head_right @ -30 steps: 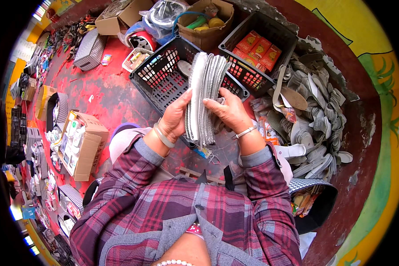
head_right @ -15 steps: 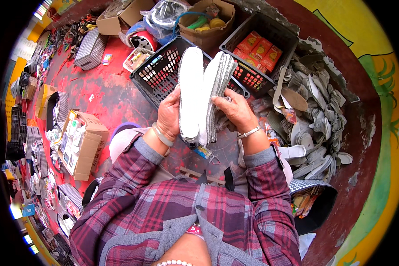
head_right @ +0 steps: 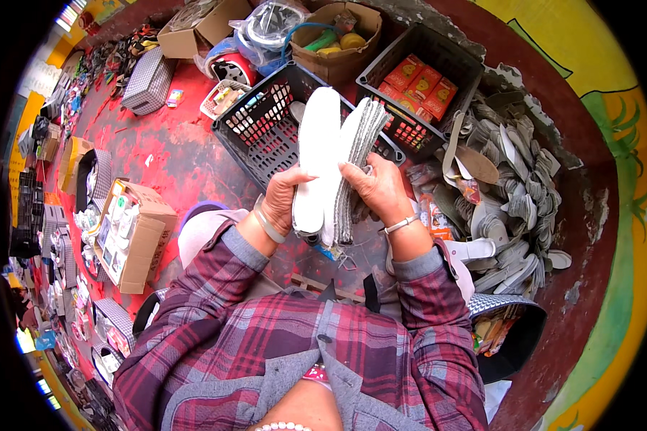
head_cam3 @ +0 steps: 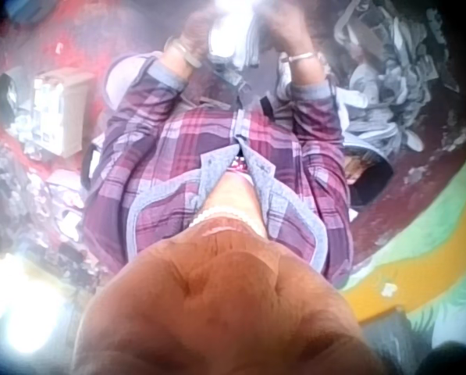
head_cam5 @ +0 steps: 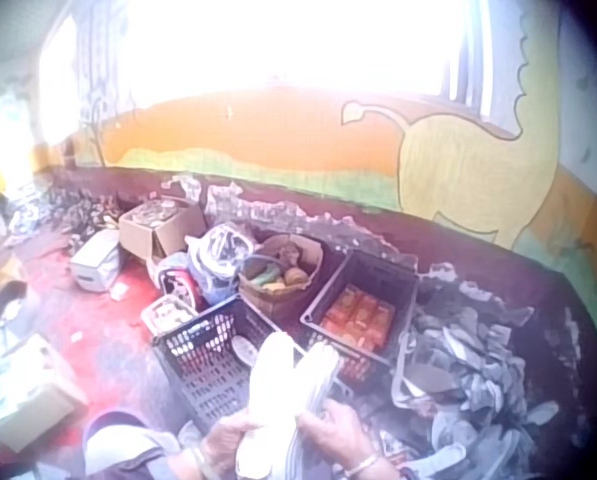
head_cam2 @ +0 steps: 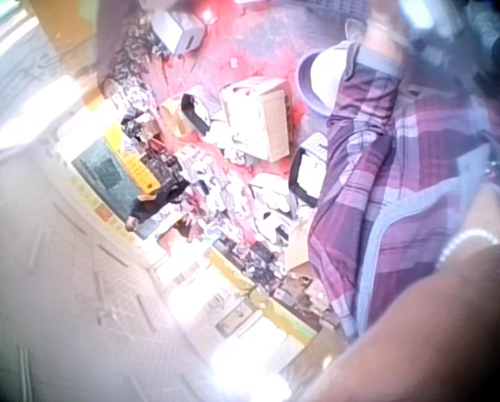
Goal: The person picks up shoe insoles from the floor and a crate, stacks them by hand, and turns them over to inspect both sides before placing them into a crate.
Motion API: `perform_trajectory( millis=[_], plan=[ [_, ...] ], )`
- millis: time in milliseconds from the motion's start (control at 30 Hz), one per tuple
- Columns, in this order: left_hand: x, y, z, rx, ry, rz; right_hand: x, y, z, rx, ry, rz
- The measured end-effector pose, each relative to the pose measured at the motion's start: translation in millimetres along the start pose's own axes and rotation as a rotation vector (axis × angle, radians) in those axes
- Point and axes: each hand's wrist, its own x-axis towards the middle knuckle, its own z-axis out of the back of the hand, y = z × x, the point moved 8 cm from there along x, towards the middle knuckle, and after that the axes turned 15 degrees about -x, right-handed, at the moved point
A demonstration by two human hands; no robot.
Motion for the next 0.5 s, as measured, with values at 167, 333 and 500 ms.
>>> perform_trajectory(
  millis=[167,333,500],
  plan=[
    [8,0,19,-0.207,-0.046,0.023,0,-7,0,0.027,0.026,-0.028],
    [9,2,20,-0.204,-0.009,0.077,2,-11,-1,0.051,0.077,-0.019],
    [10,7,15,-0.284,0.015,0.12,-5,1,7,-0.044,0.06,-0.014]
  ],
)
